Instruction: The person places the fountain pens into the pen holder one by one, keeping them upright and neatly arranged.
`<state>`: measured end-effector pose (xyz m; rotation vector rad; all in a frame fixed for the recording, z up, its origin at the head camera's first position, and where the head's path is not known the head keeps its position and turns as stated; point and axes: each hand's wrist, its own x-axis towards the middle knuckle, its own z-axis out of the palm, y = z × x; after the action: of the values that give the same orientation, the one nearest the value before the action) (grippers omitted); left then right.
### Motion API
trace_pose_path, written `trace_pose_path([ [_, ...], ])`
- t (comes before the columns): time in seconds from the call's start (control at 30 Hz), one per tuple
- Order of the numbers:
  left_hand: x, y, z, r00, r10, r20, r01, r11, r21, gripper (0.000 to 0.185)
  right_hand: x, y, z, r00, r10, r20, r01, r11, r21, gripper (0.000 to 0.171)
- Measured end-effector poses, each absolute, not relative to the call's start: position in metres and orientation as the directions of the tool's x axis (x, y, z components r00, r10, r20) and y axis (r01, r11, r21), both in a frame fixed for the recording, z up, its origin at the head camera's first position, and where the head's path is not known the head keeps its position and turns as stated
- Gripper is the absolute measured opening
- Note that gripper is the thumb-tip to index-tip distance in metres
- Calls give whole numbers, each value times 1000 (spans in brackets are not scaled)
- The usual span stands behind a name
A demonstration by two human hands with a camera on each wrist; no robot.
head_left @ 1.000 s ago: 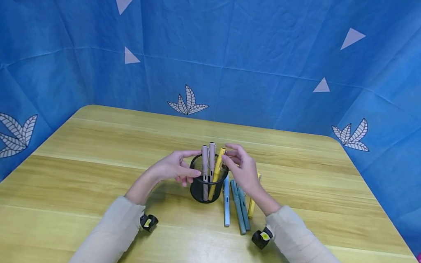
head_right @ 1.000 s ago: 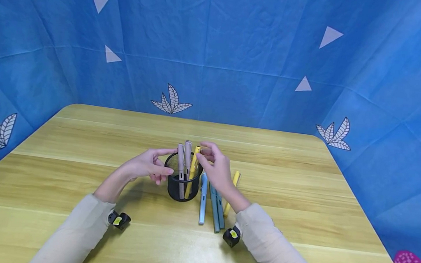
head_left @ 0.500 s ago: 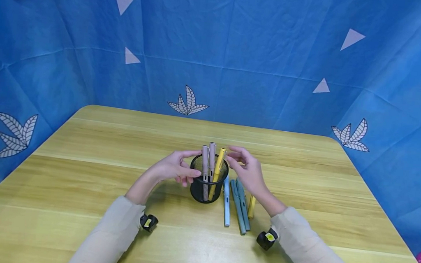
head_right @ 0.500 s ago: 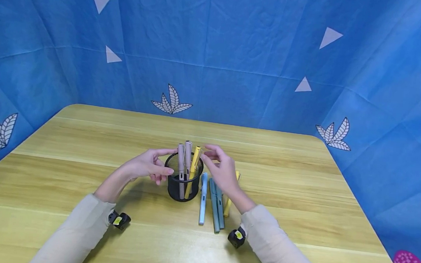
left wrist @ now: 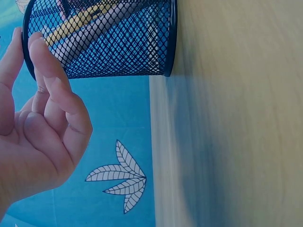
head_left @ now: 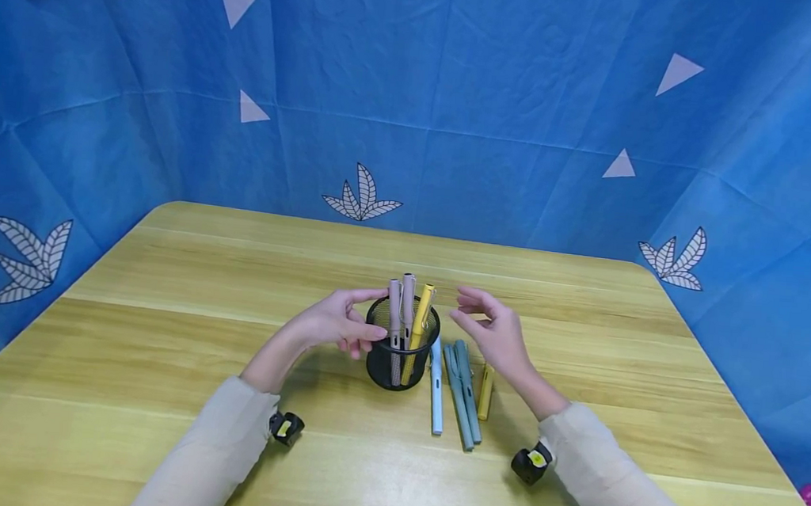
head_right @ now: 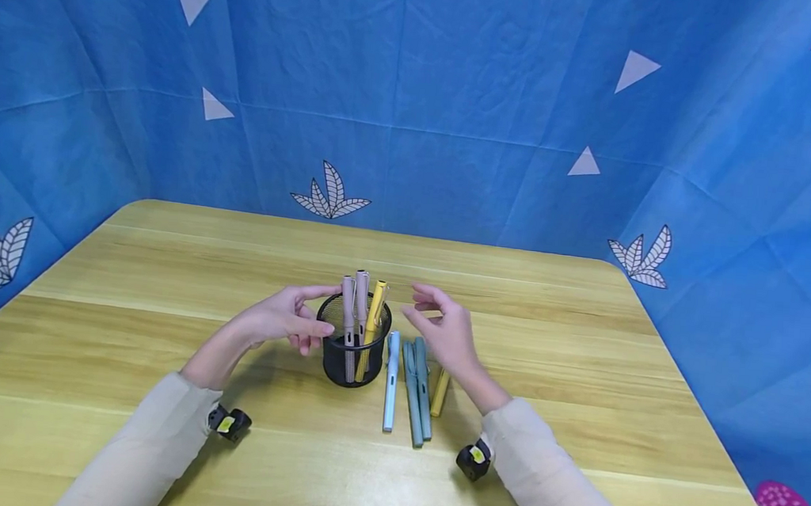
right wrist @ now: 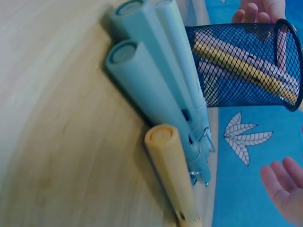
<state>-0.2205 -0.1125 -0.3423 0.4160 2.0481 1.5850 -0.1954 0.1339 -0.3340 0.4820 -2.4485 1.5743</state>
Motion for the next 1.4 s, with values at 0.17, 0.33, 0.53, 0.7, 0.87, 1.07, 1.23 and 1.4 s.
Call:
trace_pose_path([
  [0.17, -221, -112, -343, -819, 535, -207, -71, 263, 962, 73, -195, 141, -337, -930, -161, 331, -368, 398, -840, 35],
  [0.33, -221, -112, -344, -816, 543, -200, -73, 246, 966, 73, -193, 150, -339, -939, -141, 314, -343, 448, -825, 36],
  [0.53, -221, -112, -346, -815, 544, -197, -73, 242, 968, 74, -204, 168, -362, -942, -145, 304, -336, 482, -810, 39],
  [0.7, -221, -112, -345, -818, 535, -209, -80, 253, 964, 74, -212, 183, -380, -944, -165, 287, -330, 507, -796, 44],
  [0.87, -221, -112, -345, -819, 536, -205, -77, 251, 965, 74, -212, 190, -384, -944, -179, 276, -329, 527, -784, 47],
  [1.07, -221, -113, -346, -815, 545, -197, -72, 241, 968, 74, -213, 198, -384, -954, -207, 218, -298, 561, -773, 54],
  [1.23, -222, -113, -346, -816, 544, -196, -71, 242, 968, 74, -214, 204, -386, -960, -237, 149, -262, 574, -776, 66],
  [1.4, -222, -113, -346, -813, 550, -193, -72, 234, 970, 74, -214, 209, -388, -961, -274, 27, -192, 597, -779, 81],
])
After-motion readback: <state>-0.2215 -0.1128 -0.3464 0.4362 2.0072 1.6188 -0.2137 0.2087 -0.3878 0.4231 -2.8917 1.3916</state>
